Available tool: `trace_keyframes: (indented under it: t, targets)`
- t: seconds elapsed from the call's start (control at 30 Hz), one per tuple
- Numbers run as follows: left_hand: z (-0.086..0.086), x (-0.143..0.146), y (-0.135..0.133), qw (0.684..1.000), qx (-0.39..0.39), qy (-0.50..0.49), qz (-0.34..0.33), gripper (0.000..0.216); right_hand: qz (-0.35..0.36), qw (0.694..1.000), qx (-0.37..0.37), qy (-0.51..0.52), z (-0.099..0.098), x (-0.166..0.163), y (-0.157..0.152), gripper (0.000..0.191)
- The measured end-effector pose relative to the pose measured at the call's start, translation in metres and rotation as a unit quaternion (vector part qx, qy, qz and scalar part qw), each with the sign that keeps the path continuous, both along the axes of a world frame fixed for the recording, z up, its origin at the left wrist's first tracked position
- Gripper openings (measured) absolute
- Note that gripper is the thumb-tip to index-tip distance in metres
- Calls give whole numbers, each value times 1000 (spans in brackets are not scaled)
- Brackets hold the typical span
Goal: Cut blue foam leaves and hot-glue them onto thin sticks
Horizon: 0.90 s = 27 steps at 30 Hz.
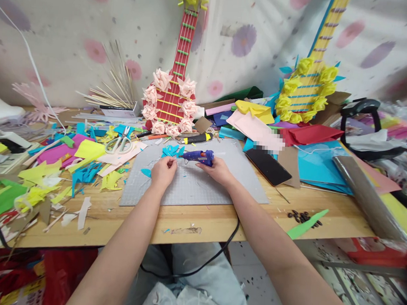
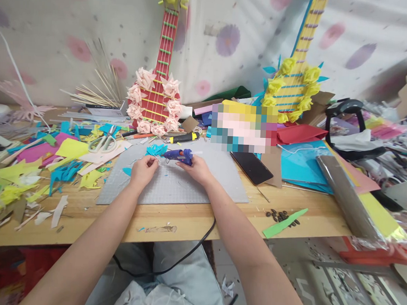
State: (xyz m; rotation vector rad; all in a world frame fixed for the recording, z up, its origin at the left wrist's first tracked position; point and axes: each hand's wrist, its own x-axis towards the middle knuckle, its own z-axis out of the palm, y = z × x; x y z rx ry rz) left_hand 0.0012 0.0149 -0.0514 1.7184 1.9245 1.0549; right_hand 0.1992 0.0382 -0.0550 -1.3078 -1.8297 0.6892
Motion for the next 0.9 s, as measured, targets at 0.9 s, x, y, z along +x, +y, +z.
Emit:
trace_keyframes:
  t: [0.9]
  targets:
    - [-8,-3,4,983,62,-164,-50,17,-277,954,-31,-108,0,69,29,55]
